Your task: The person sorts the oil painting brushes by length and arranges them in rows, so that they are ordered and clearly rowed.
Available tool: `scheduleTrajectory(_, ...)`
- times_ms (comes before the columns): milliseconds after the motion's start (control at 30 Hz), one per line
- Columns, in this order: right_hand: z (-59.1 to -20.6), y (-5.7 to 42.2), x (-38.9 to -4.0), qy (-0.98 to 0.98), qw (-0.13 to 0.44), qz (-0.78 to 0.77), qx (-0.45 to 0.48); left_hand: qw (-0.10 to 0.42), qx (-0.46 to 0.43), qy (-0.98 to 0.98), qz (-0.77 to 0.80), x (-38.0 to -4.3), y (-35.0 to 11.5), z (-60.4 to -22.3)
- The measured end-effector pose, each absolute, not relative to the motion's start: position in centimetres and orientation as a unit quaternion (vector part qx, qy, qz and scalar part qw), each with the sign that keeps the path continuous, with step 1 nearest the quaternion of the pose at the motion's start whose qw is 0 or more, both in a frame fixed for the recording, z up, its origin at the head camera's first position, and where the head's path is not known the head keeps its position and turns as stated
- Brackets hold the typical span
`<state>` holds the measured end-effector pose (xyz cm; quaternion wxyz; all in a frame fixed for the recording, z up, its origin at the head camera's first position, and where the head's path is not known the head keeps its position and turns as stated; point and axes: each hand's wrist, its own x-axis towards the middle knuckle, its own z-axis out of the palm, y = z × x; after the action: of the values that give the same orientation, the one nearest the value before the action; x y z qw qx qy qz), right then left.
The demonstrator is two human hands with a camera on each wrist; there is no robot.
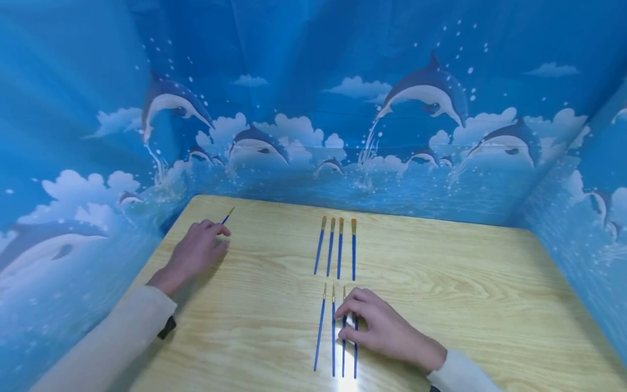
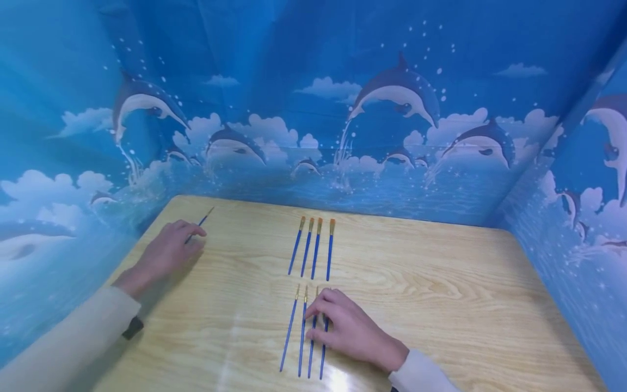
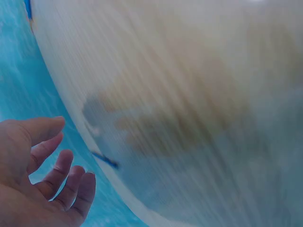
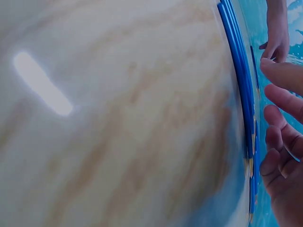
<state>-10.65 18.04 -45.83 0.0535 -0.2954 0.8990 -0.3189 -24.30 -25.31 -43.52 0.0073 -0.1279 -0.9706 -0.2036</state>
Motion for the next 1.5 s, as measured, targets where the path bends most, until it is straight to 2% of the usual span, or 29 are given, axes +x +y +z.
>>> scheduleTrajectory(267,-46.1,17.6,-10.4,0.897,0.038,-0.298,-0.323,0.017,-0.082,-0.982,-0.168,-26.4,-27.3,-43.8)
scheduleTrajectory(633,-46.0,17.3,-10.7,0.902,0.051,-0.284,-0.322,-0.034,-0.081,-0.989,-0.117,-27.6,-27.9,-43.6)
scheduleTrajectory(1500,-45.8,16.8,-10.9,0.906,0.066,-0.270,-0.319,-0.032,-0.065,-0.988,-0.137,-27.7,-27.6,-44.1)
